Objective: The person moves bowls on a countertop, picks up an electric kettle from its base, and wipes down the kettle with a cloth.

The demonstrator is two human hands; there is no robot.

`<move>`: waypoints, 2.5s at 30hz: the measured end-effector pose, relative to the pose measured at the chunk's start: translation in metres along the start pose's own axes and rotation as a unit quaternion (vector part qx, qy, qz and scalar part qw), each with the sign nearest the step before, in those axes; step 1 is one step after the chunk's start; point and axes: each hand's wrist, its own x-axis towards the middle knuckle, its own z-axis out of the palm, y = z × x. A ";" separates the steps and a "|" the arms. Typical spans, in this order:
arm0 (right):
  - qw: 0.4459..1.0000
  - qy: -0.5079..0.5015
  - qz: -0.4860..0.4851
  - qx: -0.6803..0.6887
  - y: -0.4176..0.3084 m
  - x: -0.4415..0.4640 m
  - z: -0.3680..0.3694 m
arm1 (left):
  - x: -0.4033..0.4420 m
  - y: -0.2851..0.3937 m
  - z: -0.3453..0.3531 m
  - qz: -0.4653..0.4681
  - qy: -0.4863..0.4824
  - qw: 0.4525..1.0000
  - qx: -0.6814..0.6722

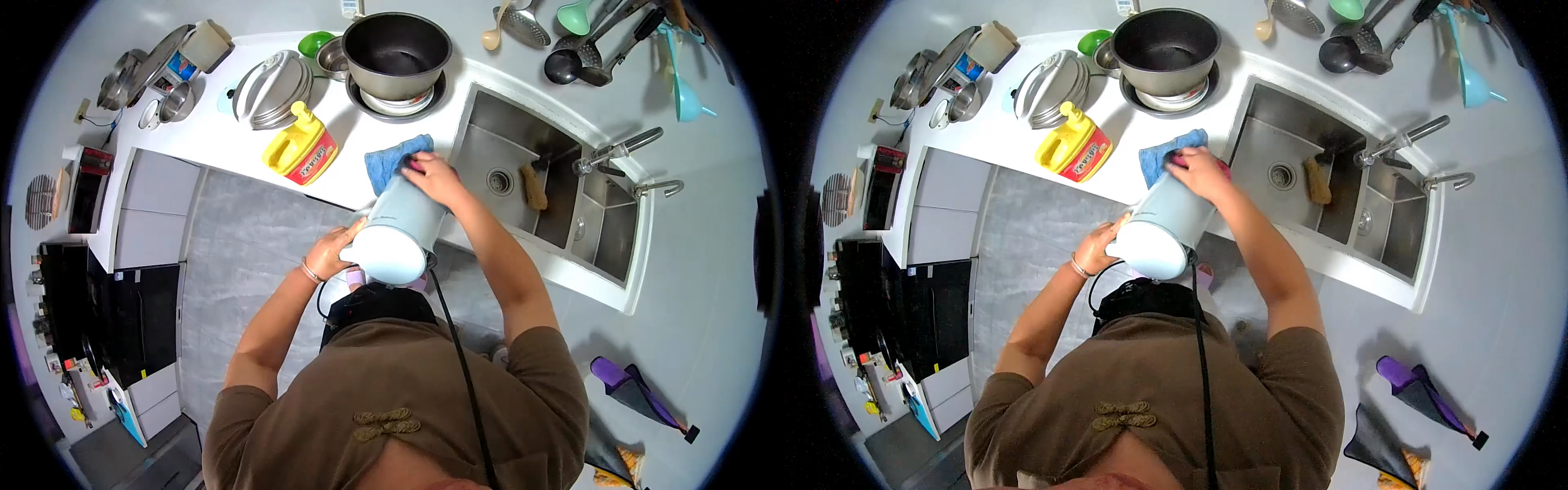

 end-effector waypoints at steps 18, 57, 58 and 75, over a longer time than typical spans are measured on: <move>0.993 -0.084 0.077 -0.020 0.045 0.024 0.008 | 0.028 0.015 -0.012 -0.080 -0.063 0.995 0.010; 0.977 -0.122 -0.072 -0.159 0.001 0.001 -0.011 | 0.068 0.064 -0.015 0.123 -0.088 0.956 0.253; 0.971 -0.165 -0.096 -0.145 -0.021 -0.011 -0.020 | 0.068 0.064 -0.014 0.121 -0.086 0.957 0.251; 0.927 -0.210 -0.035 -0.308 -0.023 0.022 0.004 | 0.073 0.072 -0.004 0.154 -0.073 0.948 0.268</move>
